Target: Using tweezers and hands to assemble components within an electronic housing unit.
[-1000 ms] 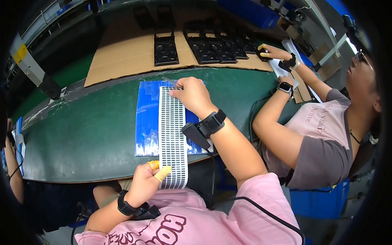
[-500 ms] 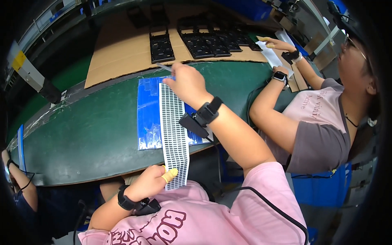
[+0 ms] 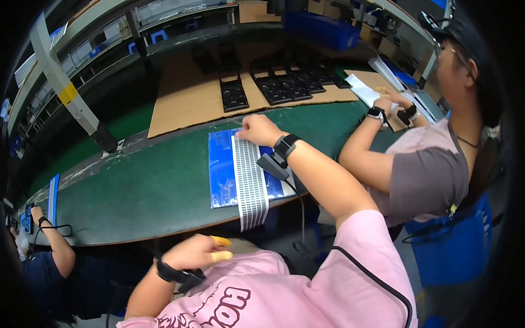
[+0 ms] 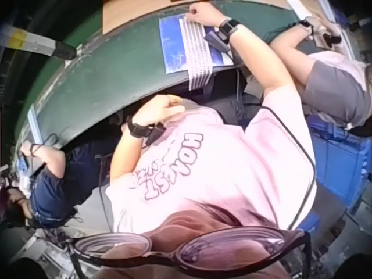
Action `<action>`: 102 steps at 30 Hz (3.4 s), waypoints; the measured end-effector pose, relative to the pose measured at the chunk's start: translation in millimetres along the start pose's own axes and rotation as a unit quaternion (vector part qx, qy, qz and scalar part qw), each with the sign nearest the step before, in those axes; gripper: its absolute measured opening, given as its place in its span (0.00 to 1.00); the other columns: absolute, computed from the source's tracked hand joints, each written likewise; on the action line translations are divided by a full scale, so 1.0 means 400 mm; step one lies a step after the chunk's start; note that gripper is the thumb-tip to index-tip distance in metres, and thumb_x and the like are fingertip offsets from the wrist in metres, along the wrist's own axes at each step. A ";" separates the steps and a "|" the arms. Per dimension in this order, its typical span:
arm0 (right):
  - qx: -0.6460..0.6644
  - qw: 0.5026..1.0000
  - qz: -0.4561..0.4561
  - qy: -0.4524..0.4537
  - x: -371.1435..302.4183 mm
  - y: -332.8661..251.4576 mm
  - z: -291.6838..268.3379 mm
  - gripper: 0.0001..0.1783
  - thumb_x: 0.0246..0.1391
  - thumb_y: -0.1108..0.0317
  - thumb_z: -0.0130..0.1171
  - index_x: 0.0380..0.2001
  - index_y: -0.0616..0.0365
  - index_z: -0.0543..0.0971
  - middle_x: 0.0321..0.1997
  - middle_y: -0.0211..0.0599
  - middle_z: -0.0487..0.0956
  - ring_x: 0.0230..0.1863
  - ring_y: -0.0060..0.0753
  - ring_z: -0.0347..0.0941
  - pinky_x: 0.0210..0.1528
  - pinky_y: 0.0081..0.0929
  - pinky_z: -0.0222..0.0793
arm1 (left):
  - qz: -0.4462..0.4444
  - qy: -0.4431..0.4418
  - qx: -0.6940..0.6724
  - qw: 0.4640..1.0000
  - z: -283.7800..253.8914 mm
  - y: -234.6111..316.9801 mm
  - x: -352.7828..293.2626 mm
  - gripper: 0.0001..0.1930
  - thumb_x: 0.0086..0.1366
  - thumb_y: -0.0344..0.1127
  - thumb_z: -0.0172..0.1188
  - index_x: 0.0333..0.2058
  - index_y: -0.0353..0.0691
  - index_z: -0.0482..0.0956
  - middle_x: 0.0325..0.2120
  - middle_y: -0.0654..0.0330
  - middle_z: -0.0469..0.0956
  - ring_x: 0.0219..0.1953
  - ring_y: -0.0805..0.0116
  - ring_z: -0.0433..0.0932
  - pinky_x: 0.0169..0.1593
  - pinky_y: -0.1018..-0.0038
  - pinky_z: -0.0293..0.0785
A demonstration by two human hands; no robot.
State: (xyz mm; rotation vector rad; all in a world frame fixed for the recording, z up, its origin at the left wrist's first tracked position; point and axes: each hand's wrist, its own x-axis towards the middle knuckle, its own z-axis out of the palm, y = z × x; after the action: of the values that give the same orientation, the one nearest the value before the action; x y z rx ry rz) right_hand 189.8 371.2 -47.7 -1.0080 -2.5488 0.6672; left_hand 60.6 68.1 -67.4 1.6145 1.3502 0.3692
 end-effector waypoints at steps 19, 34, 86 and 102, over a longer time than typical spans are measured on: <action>0.438 0.895 0.033 0.076 -0.264 -0.077 -0.115 0.13 0.54 0.63 0.47 0.26 0.62 0.74 0.18 0.27 0.72 0.19 0.14 0.66 0.21 0.12 0.62 | -0.152 0.523 0.309 0.779 -0.111 -0.212 -0.106 0.25 0.57 0.38 0.54 0.45 0.22 0.63 0.56 0.46 0.52 0.56 0.48 0.53 0.56 0.62 0.53; -0.007 0.996 -0.046 -0.073 -0.034 0.033 0.038 0.14 0.37 0.56 0.62 0.26 0.53 0.79 0.28 0.40 0.78 0.35 0.43 0.74 0.36 0.35 0.68 | -0.160 0.421 0.393 0.802 -0.125 -0.179 -0.057 0.38 0.59 0.57 0.43 0.51 0.22 0.55 0.57 0.43 0.48 0.59 0.46 0.49 0.59 0.60 0.44; 0.749 0.597 0.279 -0.066 -0.068 -0.114 0.097 0.23 0.58 0.50 0.41 0.33 0.61 0.72 0.39 0.40 0.73 0.36 0.29 0.72 0.37 0.25 0.67 | 0.041 0.324 -0.445 0.834 -0.695 -0.219 0.311 0.10 0.61 0.36 0.50 0.35 0.34 0.73 0.25 0.65 0.74 0.27 0.81 0.72 0.30 0.86 0.69; 0.614 0.717 0.257 0.207 -0.157 -0.073 0.048 0.09 0.54 0.70 0.50 0.33 0.67 0.71 0.26 0.40 0.75 0.26 0.28 0.75 0.28 0.19 0.73 | 0.001 0.229 -0.571 0.789 -0.427 -0.106 0.245 0.19 0.64 0.44 0.44 0.49 0.38 0.64 0.45 0.61 0.69 0.44 0.68 0.70 0.47 0.71 0.67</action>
State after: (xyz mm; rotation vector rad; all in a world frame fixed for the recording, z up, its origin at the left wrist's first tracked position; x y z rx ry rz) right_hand 209.1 302.4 -55.9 -1.0669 -0.9179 1.6860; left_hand -56.1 231.3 -50.4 0.4885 1.0520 1.3456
